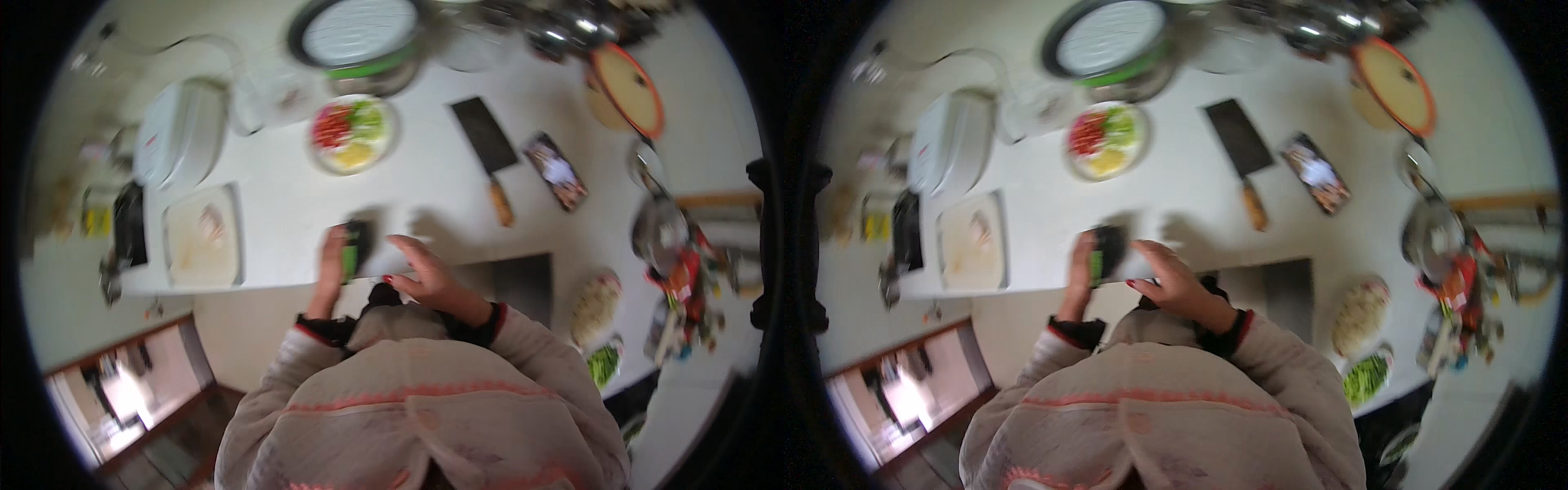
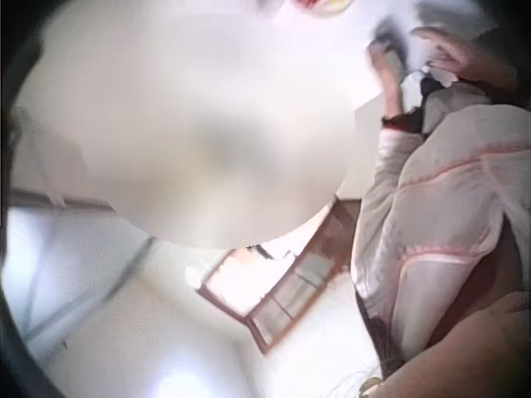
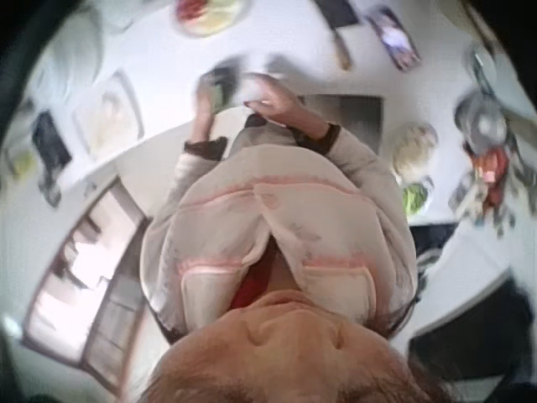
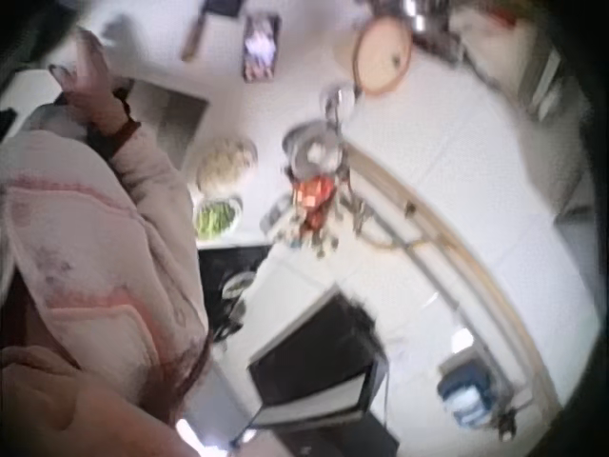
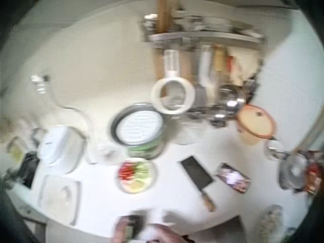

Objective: The person wipes the kitchen countertop and cutting board with a cloth, then moves to the dining area to wipe a wooden table. They also wash their hands at a bathroom sink and handle a tablet on the table.

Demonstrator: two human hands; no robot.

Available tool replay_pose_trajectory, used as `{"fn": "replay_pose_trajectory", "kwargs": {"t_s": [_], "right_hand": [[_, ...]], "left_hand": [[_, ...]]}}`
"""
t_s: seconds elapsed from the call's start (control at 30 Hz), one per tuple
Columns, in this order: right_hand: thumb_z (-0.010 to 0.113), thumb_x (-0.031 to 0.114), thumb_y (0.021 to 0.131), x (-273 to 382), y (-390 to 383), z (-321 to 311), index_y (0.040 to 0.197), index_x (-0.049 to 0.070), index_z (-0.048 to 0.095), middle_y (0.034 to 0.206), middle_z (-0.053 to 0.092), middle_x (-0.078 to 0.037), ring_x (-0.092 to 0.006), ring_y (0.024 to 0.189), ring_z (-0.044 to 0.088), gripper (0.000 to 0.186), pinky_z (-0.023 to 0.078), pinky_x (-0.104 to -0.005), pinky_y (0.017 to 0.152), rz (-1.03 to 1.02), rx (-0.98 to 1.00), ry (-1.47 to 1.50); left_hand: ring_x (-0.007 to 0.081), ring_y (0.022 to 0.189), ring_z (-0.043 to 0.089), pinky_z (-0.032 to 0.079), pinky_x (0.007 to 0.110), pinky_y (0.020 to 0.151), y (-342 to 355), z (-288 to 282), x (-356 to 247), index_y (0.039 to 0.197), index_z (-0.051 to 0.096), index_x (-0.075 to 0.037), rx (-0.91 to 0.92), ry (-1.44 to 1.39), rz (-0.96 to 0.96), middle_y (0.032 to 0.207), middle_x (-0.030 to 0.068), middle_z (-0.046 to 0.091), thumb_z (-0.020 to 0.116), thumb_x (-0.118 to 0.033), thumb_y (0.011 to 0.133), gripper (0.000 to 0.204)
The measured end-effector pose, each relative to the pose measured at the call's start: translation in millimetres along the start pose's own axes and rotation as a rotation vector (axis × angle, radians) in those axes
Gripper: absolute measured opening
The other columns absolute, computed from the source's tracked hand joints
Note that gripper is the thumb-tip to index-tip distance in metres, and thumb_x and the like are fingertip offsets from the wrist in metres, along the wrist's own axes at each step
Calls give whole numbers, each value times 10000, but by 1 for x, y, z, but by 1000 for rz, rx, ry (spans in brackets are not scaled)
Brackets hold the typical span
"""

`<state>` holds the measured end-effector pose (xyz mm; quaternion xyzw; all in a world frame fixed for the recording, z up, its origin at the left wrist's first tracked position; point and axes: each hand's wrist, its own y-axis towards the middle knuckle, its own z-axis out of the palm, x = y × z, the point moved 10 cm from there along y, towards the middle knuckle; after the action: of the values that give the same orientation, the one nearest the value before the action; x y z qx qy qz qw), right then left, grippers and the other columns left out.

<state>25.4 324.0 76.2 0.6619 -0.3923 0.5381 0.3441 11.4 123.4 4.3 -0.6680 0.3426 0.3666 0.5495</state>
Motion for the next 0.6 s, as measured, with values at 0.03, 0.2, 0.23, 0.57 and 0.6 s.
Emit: {"fn": "replay_pose_trajectory", "kwargs": {"t_s": [0.03, 0.2, 0.23, 0.57, 0.6], "right_hand": [[689, 170, 850, -8, 5, 20, 1448, -16, 310, 1400, 445, -203, -315, 1292, 452, 732, 371, -412, 1072, 100, 47, 116], [718, 75, 854, 1, 40, 79, 1506, 5, 176, 1422, 412, -108, -183, 1280, 431, 850, 386, -344, 1048, -58, 6, 546], [692, 51, 861, 1, 45, 92, 1492, 9, 211, 1390, 443, -103, -176, 1252, 455, 794, 397, -337, 1034, -50, -7, 529], [558, 25, 888, 26, 116, 244, 1287, 16, 493, 1160, 591, -64, -162, 1049, 562, 404, 428, -291, 953, 84, -125, 319], [569, 16, 881, 29, 119, 254, 1273, 19, 500, 1153, 588, -60, -161, 1044, 558, 397, 427, -290, 947, 91, -161, 348]], "left_hand": [[157, 1091, 499, 408, 305, 954, -14, 20, -18, 1273, 495, -46, 89, -41, 159, 1176, 55, 532, 415, -412, 1030, 448], [233, 1446, 206, 160, 337, 1175, -60, 16, -52, 1538, 98, 1, 403, -182, 304, 1551, 166, 252, 357, -542, 1014, 798], [235, 1442, 217, 169, 337, 1172, -64, -1, -53, 1540, 103, -6, 433, -182, 297, 1552, 162, 253, 374, -526, 1015, 787], [143, 1114, 548, 460, 289, 923, -56, -279, -15, 1298, 552, -59, 247, -191, 304, 1180, 50, 598, 583, -152, 971, 342], [129, 1041, 575, 471, 287, 891, -48, -320, -3, 1241, 595, -46, 166, -146, 279, 1105, 42, 631, 581, -156, 974, 289]]}}
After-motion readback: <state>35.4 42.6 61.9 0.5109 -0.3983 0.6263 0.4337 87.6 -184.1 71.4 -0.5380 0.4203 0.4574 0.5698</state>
